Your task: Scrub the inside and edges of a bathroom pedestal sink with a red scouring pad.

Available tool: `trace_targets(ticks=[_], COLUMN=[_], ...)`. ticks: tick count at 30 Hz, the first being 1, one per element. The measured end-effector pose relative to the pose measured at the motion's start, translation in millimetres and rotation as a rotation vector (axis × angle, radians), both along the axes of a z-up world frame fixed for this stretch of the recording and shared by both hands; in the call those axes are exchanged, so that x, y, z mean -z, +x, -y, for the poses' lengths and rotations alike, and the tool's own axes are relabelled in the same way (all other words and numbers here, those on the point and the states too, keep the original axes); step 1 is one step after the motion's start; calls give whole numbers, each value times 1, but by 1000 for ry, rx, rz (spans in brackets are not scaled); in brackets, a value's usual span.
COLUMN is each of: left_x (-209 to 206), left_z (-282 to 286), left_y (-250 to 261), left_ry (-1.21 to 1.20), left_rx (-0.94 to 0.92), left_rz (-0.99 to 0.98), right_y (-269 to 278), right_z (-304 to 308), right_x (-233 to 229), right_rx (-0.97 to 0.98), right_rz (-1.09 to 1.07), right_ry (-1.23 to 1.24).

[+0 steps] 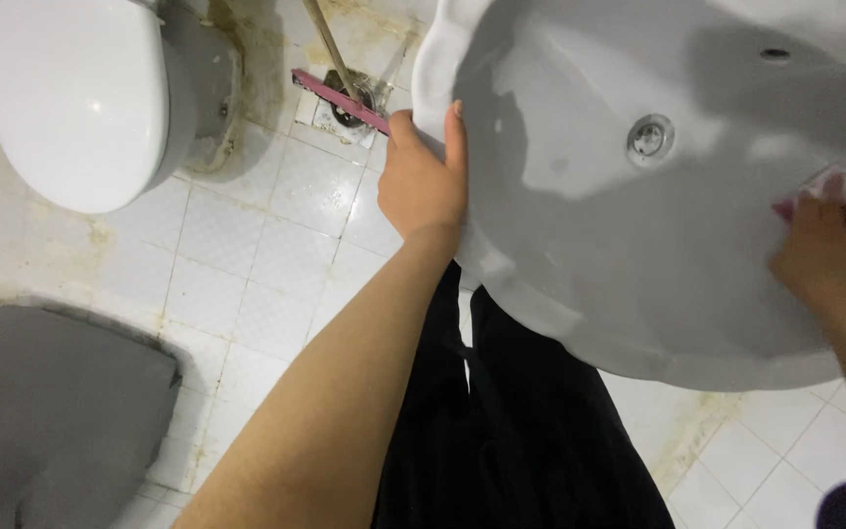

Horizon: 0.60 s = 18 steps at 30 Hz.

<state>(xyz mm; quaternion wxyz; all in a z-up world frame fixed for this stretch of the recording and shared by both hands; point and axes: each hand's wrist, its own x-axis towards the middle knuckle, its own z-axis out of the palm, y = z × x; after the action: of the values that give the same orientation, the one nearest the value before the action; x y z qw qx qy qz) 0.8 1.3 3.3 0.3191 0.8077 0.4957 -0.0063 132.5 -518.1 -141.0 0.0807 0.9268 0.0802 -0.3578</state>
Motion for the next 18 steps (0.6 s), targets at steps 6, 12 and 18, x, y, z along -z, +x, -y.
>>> trace_targets(ticks=[6,12,18], left_x=[7,11,16], left_z=[1,-1,-1], left_y=[-1,-1,-1], left_ry=[91,89,144], left_rx=[-8,-3,52], left_rz=[66,58,45], right_y=[-37,-85,-73], right_z=[-164,-224,-179], right_x=[-22,-43,-32], right_rx=[108,-3,-125], right_rz=[-17,-6,-96], right_ry=[-110,224,180])
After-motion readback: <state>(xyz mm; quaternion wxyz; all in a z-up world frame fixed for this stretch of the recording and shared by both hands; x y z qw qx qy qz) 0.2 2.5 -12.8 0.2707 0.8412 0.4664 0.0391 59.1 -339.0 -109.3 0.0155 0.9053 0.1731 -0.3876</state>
